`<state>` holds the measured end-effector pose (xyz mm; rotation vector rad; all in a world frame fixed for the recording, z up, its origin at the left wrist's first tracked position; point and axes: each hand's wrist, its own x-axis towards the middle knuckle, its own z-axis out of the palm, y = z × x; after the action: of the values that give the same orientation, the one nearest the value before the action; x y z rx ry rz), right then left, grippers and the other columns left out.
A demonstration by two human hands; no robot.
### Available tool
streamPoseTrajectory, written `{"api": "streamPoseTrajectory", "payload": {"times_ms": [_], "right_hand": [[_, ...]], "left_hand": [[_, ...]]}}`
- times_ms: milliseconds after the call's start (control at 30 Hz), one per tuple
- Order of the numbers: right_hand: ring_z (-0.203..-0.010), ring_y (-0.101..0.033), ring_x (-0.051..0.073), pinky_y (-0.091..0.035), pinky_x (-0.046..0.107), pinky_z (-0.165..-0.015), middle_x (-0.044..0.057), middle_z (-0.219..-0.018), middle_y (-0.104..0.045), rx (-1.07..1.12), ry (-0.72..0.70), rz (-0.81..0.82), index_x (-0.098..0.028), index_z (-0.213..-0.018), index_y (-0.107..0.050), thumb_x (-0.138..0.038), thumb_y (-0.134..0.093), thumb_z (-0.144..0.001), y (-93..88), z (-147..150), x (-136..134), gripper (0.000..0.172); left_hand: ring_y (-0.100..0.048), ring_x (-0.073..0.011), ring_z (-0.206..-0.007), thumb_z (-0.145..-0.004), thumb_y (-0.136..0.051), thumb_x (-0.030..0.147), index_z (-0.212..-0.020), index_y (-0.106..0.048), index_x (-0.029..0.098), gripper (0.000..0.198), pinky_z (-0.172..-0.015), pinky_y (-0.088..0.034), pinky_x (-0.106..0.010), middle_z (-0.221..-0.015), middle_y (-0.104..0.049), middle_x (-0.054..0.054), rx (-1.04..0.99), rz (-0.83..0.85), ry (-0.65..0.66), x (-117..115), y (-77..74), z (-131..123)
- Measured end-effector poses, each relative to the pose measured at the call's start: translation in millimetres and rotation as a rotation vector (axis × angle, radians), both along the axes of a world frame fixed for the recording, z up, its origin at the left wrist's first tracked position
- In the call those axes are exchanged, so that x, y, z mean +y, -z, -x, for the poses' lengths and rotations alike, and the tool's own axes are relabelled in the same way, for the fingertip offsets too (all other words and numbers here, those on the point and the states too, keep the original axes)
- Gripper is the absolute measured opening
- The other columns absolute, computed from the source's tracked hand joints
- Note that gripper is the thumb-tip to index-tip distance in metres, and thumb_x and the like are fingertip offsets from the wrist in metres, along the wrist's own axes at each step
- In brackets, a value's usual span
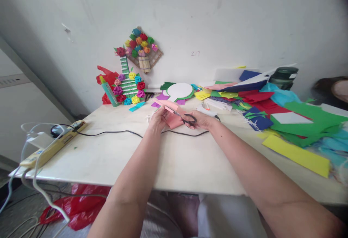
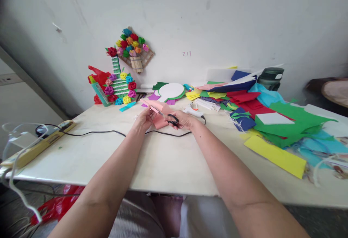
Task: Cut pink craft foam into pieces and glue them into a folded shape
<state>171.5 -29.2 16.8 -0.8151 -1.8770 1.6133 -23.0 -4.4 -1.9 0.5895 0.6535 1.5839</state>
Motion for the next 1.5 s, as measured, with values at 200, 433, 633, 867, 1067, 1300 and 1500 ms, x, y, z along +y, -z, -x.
{"api": "streamPoseTrajectory", "payload": {"times_ms": [200,433,633,867,1067,1300,1500], "right_hand": [[-0.037,-0.043,0.004,-0.022,0.018,-0.031,-0.001,-0.057,-0.053,0.011,-0.010,0.013,-0.013,-0.076,-0.052,-0.049,-0.052,-0.074,-3.2,-0.6,-1.9,0.037],[-0.039,-0.044,0.005,-0.025,0.019,-0.033,-0.001,-0.058,-0.053,0.023,-0.024,0.007,-0.013,-0.075,-0.051,-0.051,-0.052,-0.074,-3.5,0.4,-2.7,0.039],[-0.037,-0.042,0.004,-0.022,0.018,-0.033,-0.002,-0.055,-0.051,0.011,-0.007,-0.034,-0.014,-0.067,-0.049,-0.051,-0.049,-0.076,-2.2,2.3,-3.1,0.038],[-0.036,-0.041,0.004,-0.022,0.019,-0.032,-0.002,-0.053,-0.050,-0.010,0.015,-0.061,-0.014,-0.068,-0.050,-0.049,-0.051,-0.075,-3.4,4.2,-4.0,0.036],[-0.036,-0.040,0.004,-0.022,0.019,-0.032,-0.003,-0.055,-0.051,-0.043,0.004,-0.052,-0.012,-0.077,-0.055,-0.048,-0.053,-0.074,-3.7,2.8,-3.8,0.036],[-0.036,-0.041,0.004,-0.019,0.019,-0.031,-0.001,-0.055,-0.053,-0.043,-0.007,-0.061,-0.013,-0.077,-0.056,-0.050,-0.052,-0.074,-4.2,3.2,-5.0,0.038],[-0.036,-0.043,0.005,-0.019,0.018,-0.029,0.000,-0.056,-0.054,-0.050,-0.006,-0.083,-0.013,-0.072,-0.053,-0.052,-0.050,-0.075,-4.4,3.9,-5.4,0.038]], "left_hand": [[-0.062,-0.0095,-0.064,-0.076,-0.057,0.014,-0.074,-0.061,0.012,0.005,-0.071,-0.049,-0.022,-0.067,-0.064,-0.003,-0.003,0.008,0.017,-2.2,-2.5,-0.2],[-0.061,-0.0098,-0.063,-0.076,-0.059,0.017,-0.073,-0.061,0.014,0.005,-0.069,-0.049,-0.022,-0.068,-0.064,-0.002,0.014,0.006,0.020,-3.9,-3.8,-2.2],[-0.061,-0.0094,-0.061,-0.074,-0.060,0.015,-0.075,-0.061,0.015,0.001,-0.070,-0.049,-0.022,-0.066,-0.063,-0.001,0.025,-0.010,0.011,-5.3,-3.5,-1.6],[-0.061,-0.0099,-0.059,-0.076,-0.059,0.021,-0.079,-0.059,0.015,0.007,-0.068,-0.049,-0.024,-0.066,-0.063,-0.002,0.008,0.008,-0.015,-2.2,-2.9,1.1],[-0.062,-0.0102,-0.062,-0.076,-0.058,0.023,-0.077,-0.058,0.014,0.009,-0.065,-0.049,-0.021,-0.067,-0.063,-0.003,-0.012,0.035,-0.064,0.3,-3.9,3.9],[-0.062,-0.0104,-0.061,-0.075,-0.059,0.021,-0.078,-0.058,0.013,0.008,-0.063,-0.049,-0.020,-0.064,-0.063,-0.003,-0.039,0.033,-0.041,2.4,-1.4,4.5],[-0.061,-0.0095,-0.062,-0.076,-0.058,0.020,-0.075,-0.058,0.015,0.006,-0.064,-0.048,-0.020,-0.067,-0.062,-0.002,-0.051,0.069,-0.047,1.8,-2.6,2.2]]}}
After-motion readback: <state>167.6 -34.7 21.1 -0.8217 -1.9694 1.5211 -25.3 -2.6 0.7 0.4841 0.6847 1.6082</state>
